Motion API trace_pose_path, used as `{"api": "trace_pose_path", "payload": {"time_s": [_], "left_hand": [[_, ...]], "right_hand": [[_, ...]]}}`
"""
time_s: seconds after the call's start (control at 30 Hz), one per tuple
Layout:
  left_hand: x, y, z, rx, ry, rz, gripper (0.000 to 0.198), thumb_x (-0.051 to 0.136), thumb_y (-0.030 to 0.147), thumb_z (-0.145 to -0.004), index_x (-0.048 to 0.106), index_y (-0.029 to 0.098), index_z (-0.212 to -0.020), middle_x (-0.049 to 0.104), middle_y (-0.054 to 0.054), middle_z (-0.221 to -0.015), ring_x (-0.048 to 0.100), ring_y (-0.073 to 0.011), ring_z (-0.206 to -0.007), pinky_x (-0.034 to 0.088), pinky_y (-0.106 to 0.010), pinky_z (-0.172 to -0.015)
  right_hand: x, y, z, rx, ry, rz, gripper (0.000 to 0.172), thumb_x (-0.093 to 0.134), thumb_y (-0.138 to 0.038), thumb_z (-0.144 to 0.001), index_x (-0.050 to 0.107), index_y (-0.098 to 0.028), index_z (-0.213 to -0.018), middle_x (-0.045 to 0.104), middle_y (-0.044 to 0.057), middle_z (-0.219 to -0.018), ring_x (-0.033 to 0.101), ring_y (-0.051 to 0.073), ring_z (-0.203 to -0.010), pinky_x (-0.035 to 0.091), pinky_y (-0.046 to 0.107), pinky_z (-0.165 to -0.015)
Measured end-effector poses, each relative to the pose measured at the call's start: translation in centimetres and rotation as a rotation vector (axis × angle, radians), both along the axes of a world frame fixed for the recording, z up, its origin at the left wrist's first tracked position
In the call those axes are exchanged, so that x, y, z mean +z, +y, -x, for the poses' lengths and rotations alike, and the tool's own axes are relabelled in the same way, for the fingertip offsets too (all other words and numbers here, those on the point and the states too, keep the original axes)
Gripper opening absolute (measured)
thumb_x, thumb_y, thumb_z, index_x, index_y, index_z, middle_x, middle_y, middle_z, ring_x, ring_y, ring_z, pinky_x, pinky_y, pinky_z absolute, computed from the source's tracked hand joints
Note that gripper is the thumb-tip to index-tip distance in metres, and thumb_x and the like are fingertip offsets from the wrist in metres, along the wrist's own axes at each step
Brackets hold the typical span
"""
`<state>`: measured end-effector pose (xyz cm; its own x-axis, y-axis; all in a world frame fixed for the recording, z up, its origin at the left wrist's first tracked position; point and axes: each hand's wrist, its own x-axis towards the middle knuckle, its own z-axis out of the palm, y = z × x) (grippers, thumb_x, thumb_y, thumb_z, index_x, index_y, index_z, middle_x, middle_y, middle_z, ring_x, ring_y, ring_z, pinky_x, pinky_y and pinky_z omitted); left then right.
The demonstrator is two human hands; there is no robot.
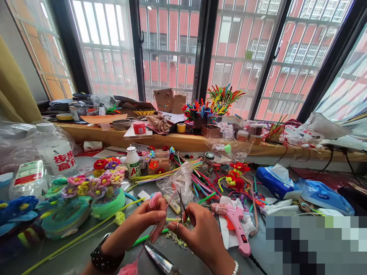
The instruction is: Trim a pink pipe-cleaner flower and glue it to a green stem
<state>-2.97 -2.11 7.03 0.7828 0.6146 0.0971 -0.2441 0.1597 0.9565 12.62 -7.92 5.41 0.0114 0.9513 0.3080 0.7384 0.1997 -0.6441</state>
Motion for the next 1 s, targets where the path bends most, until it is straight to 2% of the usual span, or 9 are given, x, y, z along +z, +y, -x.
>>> {"api": "trace_pose_path", "payload": {"time_s": [0.13,0.23,0.47,0.57,0.7,0.8,1.0], "left_hand": [[-0.1,0.1,0.1,0.007,0.011,-0.018,0.018,0.053,0.023,-0.07,0.043,0.015,-0.057,0.049,0.004,-0.039,0.043,-0.0069,-0.034,0.031,-0.018,-0.04],[0.0,0.1,0.2,-0.017,0.019,-0.025,0.019,0.053,0.024,-0.069,0.043,0.015,-0.055,0.048,0.004,-0.037,0.042,-0.0069,-0.033,0.031,-0.018,-0.039],[0.2,0.4,0.7,-0.078,0.014,0.051,0.017,0.055,0.022,-0.066,0.044,0.015,-0.055,0.048,0.004,-0.036,0.04,-0.0057,-0.028,0.025,-0.016,-0.031],[0.1,0.4,1.0,-0.152,-0.043,0.096,0.016,0.055,0.02,-0.065,0.044,0.015,-0.055,0.046,0.006,-0.033,0.038,-0.0052,-0.025,0.022,-0.015,-0.028],[-0.2,0.4,1.2,-0.232,-0.092,0.133,0.013,0.055,0.02,-0.064,0.045,0.015,-0.057,0.045,0.006,-0.03,0.037,-0.0057,-0.023,0.023,-0.015,-0.027],[-0.4,0.3,1.3,-0.24,-0.095,0.159,0.011,0.055,0.019,-0.065,0.047,0.014,-0.06,0.044,0.006,-0.03,0.036,-0.0055,-0.022,0.021,-0.015,-0.026],[-0.8,0.4,1.3,-0.292,-0.042,0.179,0.012,0.056,0.019,-0.066,0.048,0.014,-0.057,0.045,0.006,-0.03,0.036,-0.0054,-0.021,0.02,-0.015,-0.024]], "right_hand": [[0.3,-0.2,0.1,0.004,-0.045,-0.019,0.036,0.056,-0.048,-0.067,0.042,-0.017,-0.056,0.036,-0.005,-0.052,0.032,0.01,-0.05,0.019,0.02,-0.047],[0.3,0.0,0.0,0.079,0.007,0.021,0.04,0.053,-0.052,-0.067,0.04,-0.017,-0.054,0.034,-0.005,-0.051,0.031,0.009,-0.049,0.018,0.021,-0.045],[0.4,0.2,-0.9,0.413,0.37,0.254,0.057,0.034,-0.071,-0.064,0.039,-0.016,-0.051,0.033,-0.004,-0.049,0.028,0.009,-0.047,0.02,0.021,-0.042],[0.8,-0.1,-0.9,0.538,0.459,0.328,0.059,0.035,-0.073,-0.061,0.042,-0.016,-0.05,0.035,-0.004,-0.048,0.03,0.008,-0.045,0.022,0.02,-0.042],[1.0,-0.6,-0.8,0.675,0.522,0.41,0.064,0.037,-0.078,-0.049,0.048,-0.015,-0.056,0.034,-0.005,-0.049,0.03,0.007,-0.044,0.025,0.02,-0.042],[0.9,-0.6,-0.7,0.694,0.524,0.433,0.067,0.037,-0.078,-0.046,0.051,-0.014,-0.06,0.033,-0.005,-0.05,0.028,0.007,-0.043,0.025,0.02,-0.042],[0.9,-0.7,-0.6,0.675,0.541,0.446,0.065,0.037,-0.078,-0.046,0.049,-0.015,-0.056,0.031,-0.006,-0.047,0.028,0.007,-0.042,0.025,0.02,-0.042]]}}
